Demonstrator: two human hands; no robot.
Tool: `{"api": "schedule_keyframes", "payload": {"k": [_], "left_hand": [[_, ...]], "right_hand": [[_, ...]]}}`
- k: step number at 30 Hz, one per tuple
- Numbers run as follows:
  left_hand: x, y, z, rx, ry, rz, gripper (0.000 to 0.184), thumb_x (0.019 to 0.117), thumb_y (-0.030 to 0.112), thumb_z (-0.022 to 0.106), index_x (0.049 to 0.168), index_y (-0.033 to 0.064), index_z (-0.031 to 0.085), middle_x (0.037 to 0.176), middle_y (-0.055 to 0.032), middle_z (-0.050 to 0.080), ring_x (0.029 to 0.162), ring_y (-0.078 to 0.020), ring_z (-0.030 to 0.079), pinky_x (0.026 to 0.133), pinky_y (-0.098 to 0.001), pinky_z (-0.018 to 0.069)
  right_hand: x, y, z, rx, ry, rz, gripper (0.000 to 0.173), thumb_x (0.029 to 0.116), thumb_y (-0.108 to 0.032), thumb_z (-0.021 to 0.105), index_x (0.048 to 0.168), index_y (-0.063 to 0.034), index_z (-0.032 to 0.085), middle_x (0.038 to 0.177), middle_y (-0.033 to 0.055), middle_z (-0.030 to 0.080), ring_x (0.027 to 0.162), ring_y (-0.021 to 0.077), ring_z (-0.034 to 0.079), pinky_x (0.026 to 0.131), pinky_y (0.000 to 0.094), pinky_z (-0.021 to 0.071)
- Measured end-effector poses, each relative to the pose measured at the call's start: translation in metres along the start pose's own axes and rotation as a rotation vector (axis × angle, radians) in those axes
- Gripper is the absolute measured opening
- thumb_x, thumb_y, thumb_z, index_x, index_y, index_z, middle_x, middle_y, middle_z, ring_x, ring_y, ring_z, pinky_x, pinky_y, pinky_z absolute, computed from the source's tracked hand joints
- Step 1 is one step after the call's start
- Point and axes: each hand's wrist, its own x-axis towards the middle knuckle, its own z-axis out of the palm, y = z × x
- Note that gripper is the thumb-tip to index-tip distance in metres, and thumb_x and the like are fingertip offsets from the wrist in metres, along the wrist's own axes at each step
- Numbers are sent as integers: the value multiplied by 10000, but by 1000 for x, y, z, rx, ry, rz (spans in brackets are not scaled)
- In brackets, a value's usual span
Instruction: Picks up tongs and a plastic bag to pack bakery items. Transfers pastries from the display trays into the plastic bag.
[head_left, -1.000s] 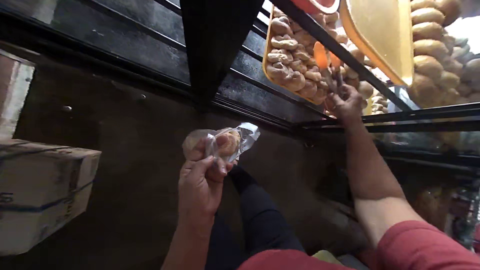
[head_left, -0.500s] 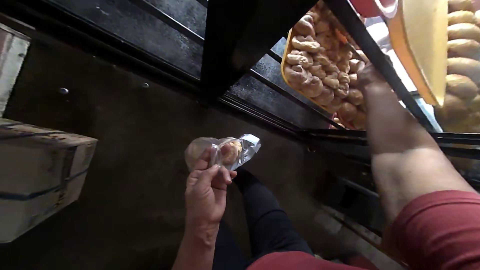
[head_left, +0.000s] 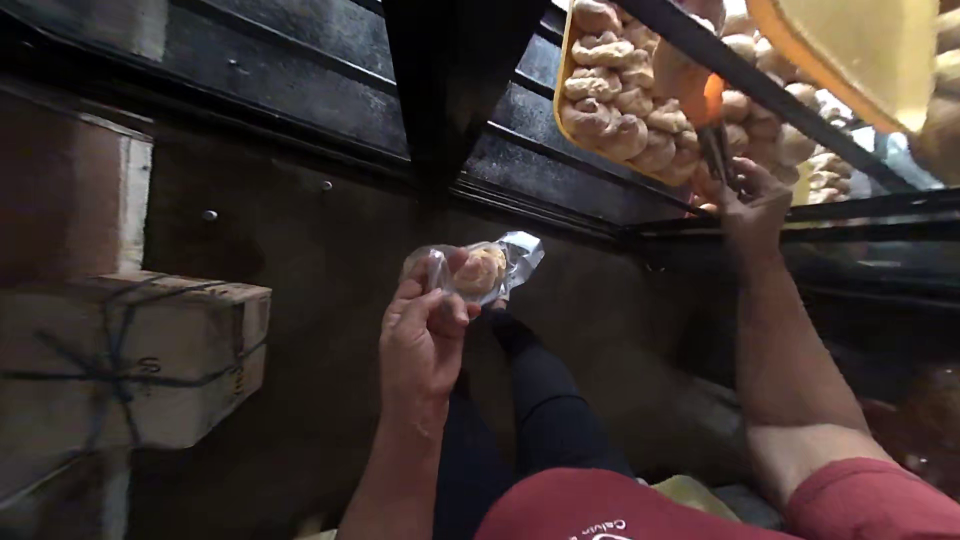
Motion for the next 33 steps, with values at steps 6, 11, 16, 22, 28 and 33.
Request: {"api": "schedule_keyframes", "payload": {"k": [6,11,16,22,28,33], "left_hand": [[-6,24,15,42,-98,-21,435,1053,24,194,1293,81,552,1229,-64,694,641,-43,622,555,-168,516],[-16,26,28,79,-176,-21,430,1058,16,194,1290,70,551,1246,-73,688,660,-46,638,564,-167,528],[-25,23,35,90,-234,-16,443,1055,15,192,1304,62,555,1258,-74,685,700,-56,658,580,-179,543],[-23,21,19,51,-194,-31,438,1043,18,203,1287,94,558,1267,-63,673,622,-34,608,541,-162,516],[-13,-10,7,9,-104,-68,428,1029,-12,229,1235,67,596,1167,-86,726,622,-67,649,580,-204,563],[2,-37,-12,-60,-24,-76,422,999,-43,251,1271,5,569,1106,-116,735,600,-96,651,560,-228,566]], "right_hand": [[-100,-37,-14,110,-276,-233,348,941,-52,676,1281,19,658,1111,178,711,921,164,694,863,323,582],[-133,-69,20,15,-336,-355,313,920,-87,725,1230,-46,722,1076,161,737,936,290,728,841,475,598],[-148,-96,76,-139,-155,-521,275,956,-129,673,1222,-101,739,1075,170,748,940,351,727,771,498,585],[-151,-106,61,-182,-354,-550,375,948,-206,698,1304,-87,685,1091,156,727,948,337,711,772,486,579],[-101,-61,-4,42,-471,-213,460,906,-95,738,1351,-40,634,1079,145,711,881,223,688,806,420,591],[2,-25,14,-54,-179,-3,473,968,-136,649,1393,45,549,1081,245,679,875,297,681,824,481,572]]}}
